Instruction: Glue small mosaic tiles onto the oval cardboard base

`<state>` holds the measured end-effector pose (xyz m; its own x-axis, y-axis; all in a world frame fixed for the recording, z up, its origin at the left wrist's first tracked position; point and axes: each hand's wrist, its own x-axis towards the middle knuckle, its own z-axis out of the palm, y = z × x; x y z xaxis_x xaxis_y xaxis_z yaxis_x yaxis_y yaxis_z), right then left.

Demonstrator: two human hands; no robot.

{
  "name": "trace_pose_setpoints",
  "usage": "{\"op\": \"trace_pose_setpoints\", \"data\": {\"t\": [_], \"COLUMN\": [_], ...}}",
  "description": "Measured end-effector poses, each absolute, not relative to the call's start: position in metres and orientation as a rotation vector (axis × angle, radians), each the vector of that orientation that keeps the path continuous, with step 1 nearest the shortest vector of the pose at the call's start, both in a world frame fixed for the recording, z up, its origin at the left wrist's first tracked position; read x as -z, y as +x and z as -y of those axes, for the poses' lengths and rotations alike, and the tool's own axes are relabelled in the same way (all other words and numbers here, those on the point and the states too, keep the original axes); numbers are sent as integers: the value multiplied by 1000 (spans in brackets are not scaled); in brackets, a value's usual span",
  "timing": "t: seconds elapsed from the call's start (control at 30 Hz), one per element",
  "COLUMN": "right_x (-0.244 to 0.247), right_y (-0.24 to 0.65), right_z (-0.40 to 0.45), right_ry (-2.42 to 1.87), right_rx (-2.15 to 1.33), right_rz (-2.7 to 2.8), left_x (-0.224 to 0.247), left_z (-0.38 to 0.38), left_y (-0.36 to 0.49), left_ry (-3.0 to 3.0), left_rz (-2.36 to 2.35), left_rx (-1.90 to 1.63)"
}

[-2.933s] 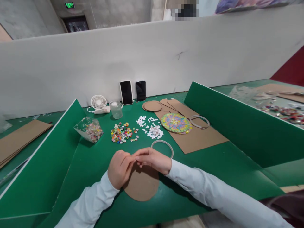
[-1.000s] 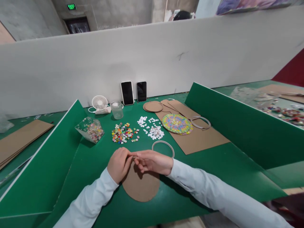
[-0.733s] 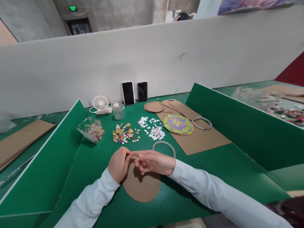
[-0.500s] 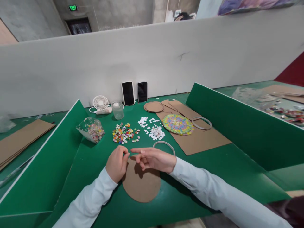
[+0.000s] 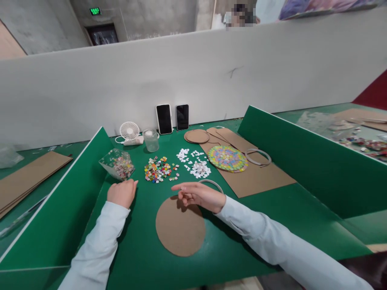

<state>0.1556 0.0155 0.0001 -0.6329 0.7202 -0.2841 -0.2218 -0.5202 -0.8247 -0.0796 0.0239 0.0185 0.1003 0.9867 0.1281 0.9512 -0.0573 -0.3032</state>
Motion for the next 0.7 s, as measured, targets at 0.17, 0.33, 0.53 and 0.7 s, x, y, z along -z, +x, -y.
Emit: {"op": "trace_pose_setpoints", "data": {"t": [0.17,0.33,0.53,0.7], "right_x": [4,7,6,10], "right_y": [155,154,155,155], "right_z": [-18,-20,-21,-23], "right_ry": [-916,-932,-935,-971], "right_rx": [-2067,-1990,-1924,-1814], "right_rz": [1096,1101,1120,1192], "left_x": [-20,-24,-33,-33], "left_z": [-28,-29,-30,-28], "left_y": [-100,-107,-108,-108], "left_ry": [-1996,-1926,-1858,-1807], "left_rz": [2001,2042,2289,2292], "left_rx": [-237,-348,-595,-491]}}
